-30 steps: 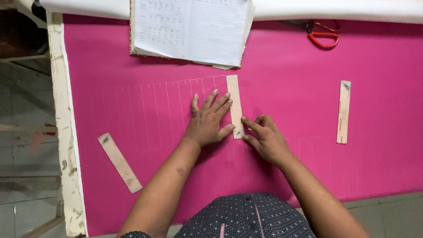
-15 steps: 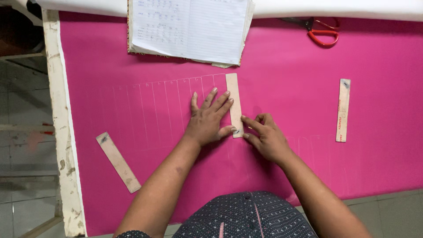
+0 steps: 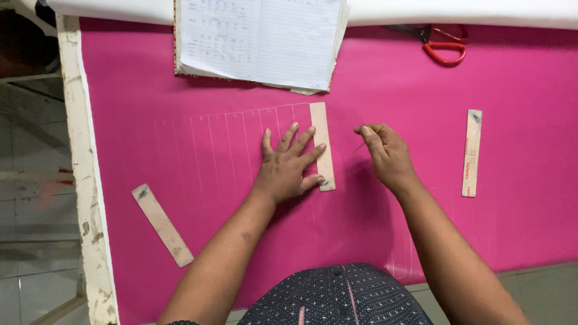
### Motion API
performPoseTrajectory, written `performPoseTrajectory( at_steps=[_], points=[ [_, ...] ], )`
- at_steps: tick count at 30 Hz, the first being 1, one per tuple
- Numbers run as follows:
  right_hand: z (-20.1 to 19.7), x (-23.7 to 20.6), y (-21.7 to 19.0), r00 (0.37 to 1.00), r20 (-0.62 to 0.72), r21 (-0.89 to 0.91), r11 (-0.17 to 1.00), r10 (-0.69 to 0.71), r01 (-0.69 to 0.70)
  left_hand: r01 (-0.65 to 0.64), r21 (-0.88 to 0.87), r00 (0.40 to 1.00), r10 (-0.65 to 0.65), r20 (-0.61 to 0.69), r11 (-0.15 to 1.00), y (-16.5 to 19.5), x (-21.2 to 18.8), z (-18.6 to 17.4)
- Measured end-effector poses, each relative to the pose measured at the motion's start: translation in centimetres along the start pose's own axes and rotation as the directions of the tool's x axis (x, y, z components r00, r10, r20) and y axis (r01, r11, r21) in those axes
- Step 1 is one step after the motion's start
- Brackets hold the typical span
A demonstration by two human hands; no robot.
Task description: The person uses a ruler and a pencil to draw a series of straight lines on a large pink sheet of paper. They repeatedly reposition the ruler and draw lines, creating a grid-like pattern on the surface.
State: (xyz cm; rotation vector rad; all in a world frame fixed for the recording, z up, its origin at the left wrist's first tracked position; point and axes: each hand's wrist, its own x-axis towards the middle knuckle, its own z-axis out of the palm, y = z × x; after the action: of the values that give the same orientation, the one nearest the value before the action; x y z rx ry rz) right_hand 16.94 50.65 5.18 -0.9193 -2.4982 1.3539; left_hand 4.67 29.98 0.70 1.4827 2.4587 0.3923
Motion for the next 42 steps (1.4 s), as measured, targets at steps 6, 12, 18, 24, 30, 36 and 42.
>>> performPoseTrajectory(
  at_steps=[6, 12, 18, 24, 30, 36, 42],
  points=[
    [1.6, 3.8, -2.2, 0.997, 0.079, 0.12, 0.993, -0.01, 0.0, 0.005, -0.032, 1.0, -0.005, 0.009, 0.999, 0.0, 0.0, -0.3],
    [3.6, 7.9, -2.9, 0.99, 0.132, 0.149, 0.988, -0.049, 0.029, 0.009, -0.062, 1.0, -0.009, 0.012, 0.998, 0.0, 0.0, -0.9],
    [5.0, 9.4, -3.0, 0.988, 0.149, 0.142, 0.99, -0.046, 0.024, 0.01, -0.107, 1.0, -0.011, -0.001, 0.994, 0.0, -0.1, -1.2],
    [5.1, 9.2, -4.2, 0.989, 0.134, -0.055, 0.997, -0.055, 0.063, 0.002, -0.121, 1.0, -0.005, -0.017, 0.993, -0.2, -0.2, -1.3],
    [5.0, 8.6, -4.8, 0.987, 0.094, -0.115, 0.983, -0.134, 0.144, -0.003, -0.111, 0.999, -0.001, -0.039, 0.994, -0.2, -0.2, -1.2],
    [5.2, 8.8, -4.5, 0.985, 0.081, -0.135, 0.978, -0.151, 0.16, -0.008, -0.091, 1.0, 0.006, -0.023, 0.996, -0.3, -0.1, -1.1],
    [3.9, 8.8, -4.0, 0.966, 0.026, -0.394, 0.885, -0.259, 0.248, 0.015, -0.096, 1.0, -0.014, 0.011, 0.995, -0.2, -0.1, -1.2]
  ],
)
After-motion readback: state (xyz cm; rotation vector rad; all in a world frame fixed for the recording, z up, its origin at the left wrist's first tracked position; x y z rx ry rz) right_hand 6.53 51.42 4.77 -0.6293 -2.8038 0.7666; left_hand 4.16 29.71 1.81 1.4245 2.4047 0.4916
